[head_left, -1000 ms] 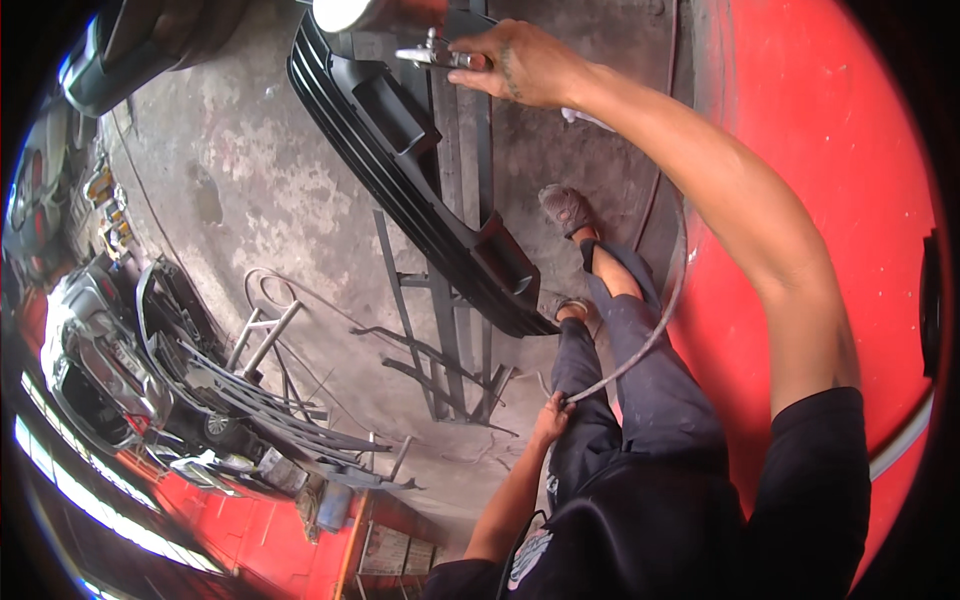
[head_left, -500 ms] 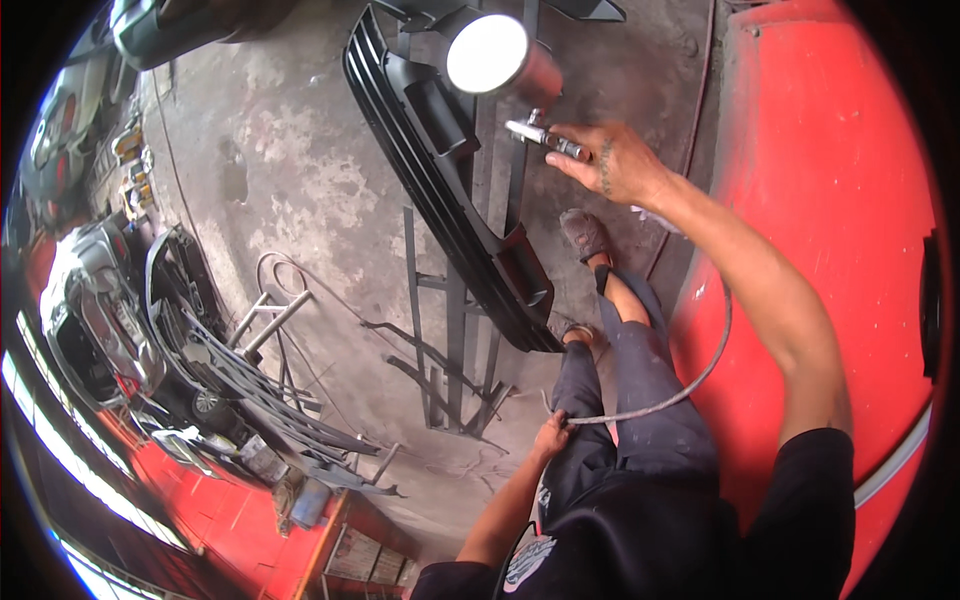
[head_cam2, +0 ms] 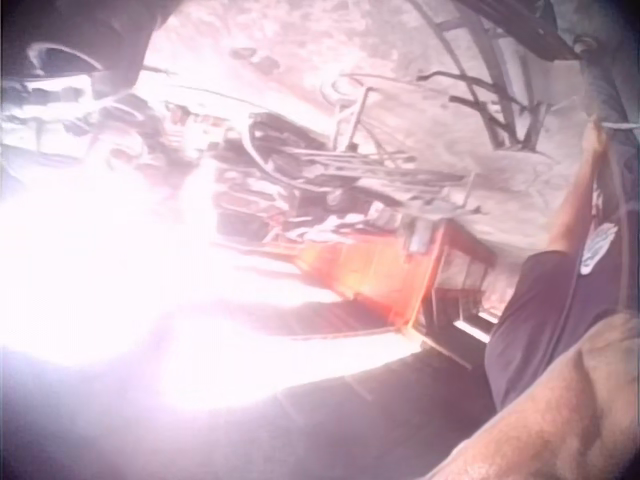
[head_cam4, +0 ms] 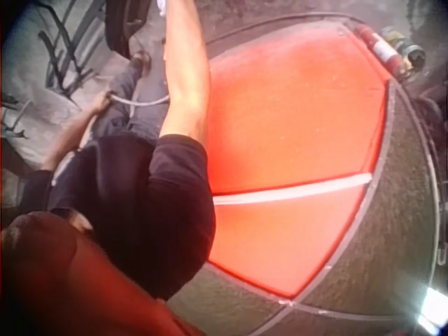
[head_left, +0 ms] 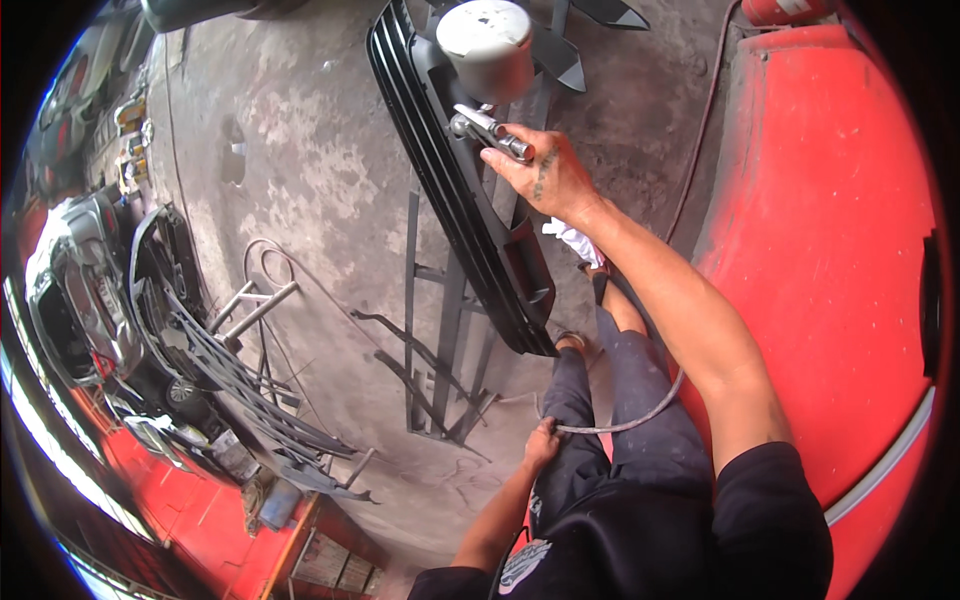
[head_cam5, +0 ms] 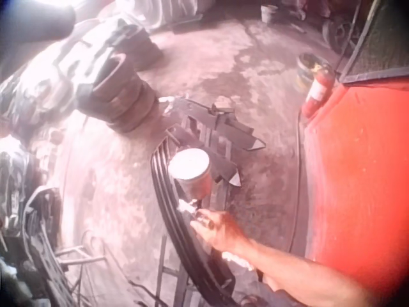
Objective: The person uses a spray gun to apply black paint to various metal car parts, including a grille and frame components, arranged on a stand in a workshop. The person moves around the parts to ensure even coverage on all sides.
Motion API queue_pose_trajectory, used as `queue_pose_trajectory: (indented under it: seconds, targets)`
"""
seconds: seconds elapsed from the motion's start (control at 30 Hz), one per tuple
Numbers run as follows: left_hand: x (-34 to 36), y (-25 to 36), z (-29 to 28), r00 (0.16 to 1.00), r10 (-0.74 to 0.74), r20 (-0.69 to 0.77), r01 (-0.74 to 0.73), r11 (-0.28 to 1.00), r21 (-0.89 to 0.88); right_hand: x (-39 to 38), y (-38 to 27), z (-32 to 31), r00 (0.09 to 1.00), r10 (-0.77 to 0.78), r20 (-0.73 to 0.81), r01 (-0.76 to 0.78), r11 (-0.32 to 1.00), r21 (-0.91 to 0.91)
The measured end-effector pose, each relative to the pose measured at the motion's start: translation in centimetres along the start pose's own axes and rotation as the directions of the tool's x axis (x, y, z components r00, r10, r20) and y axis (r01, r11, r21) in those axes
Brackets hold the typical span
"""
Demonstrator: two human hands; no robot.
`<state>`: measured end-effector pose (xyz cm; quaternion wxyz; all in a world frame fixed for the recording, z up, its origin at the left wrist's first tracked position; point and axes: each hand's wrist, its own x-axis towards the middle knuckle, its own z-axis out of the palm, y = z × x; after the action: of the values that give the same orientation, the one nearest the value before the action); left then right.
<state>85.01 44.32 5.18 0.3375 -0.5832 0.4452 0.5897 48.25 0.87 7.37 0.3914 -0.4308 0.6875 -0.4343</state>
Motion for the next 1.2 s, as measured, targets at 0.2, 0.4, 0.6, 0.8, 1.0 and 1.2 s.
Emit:
queue_pose_trajectory:
  seconds: [0.2, 0.4, 0.6, 0.8, 1.0, 1.2]
  targets:
    - [-0.3, -2.2, 1.0, 0.984, 0.109, -0.139, -0.106, 0.994, 0.027, -0.7, 1.7, 1.4, 0.969, 0.039, -0.246, -0.062, 0.994, -0.087]
    - [-0.9, -3.5, 1.0, 0.964, 0.146, -0.221, -0.152, 0.988, -0.009, -1.7, 0.5, 2.8, 0.958, 0.070, -0.278, -0.108, 0.987, -0.122]
    - [-0.7, -4.1, 0.1, 0.963, 0.189, -0.193, -0.188, 0.982, 0.025, -1.2, -0.3, 1.5, 1.000, -0.026, 0.009, 0.027, 0.987, -0.161]
    - [-1.5, -1.3, -0.3, 0.976, 0.177, -0.124, -0.181, 0.983, -0.018, 3.6, -0.3, -3.0, 0.992, -0.102, 0.070, 0.118, 0.949, -0.291]
    - [-0.8, 2.2, -0.6, 0.975, 0.188, -0.119, -0.188, 0.982, 0.016, 6.4, -2.5, -7.7, 0.926, 0.039, 0.375, 0.151, 0.873, -0.464]
    - [-1.1, 3.8, -0.7, 0.989, 0.143, -0.036, -0.142, 0.989, 0.030, 5.1, -1.3, -9.3, 0.768, -0.084, 0.635, 0.358, 0.878, -0.318]
